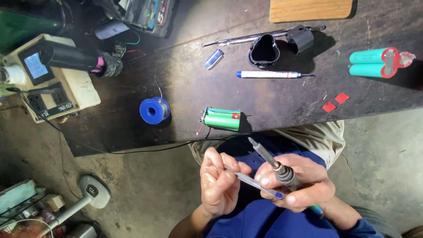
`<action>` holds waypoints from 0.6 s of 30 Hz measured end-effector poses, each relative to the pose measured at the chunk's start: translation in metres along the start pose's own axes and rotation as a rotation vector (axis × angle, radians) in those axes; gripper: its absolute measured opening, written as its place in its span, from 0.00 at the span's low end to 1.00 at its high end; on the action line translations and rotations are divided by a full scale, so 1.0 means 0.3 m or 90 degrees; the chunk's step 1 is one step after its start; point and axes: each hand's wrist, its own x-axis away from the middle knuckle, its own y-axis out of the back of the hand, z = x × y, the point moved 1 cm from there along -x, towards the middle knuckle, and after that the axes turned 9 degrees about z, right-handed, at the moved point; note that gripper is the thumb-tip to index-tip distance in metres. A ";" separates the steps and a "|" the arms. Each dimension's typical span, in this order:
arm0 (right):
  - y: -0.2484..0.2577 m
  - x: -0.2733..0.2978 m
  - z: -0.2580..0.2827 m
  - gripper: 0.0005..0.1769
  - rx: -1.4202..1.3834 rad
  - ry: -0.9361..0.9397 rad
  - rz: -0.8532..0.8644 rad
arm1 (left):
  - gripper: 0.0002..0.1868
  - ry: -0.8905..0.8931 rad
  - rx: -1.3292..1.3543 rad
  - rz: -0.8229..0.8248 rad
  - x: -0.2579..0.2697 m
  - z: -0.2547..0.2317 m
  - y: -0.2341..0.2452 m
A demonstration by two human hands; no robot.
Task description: Soldering wires to a BMS board and connecting it to a battery pack
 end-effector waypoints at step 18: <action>-0.081 -0.189 0.112 0.11 0.869 0.186 -0.013 | 0.11 -0.023 -1.043 0.549 -0.270 -0.293 -0.293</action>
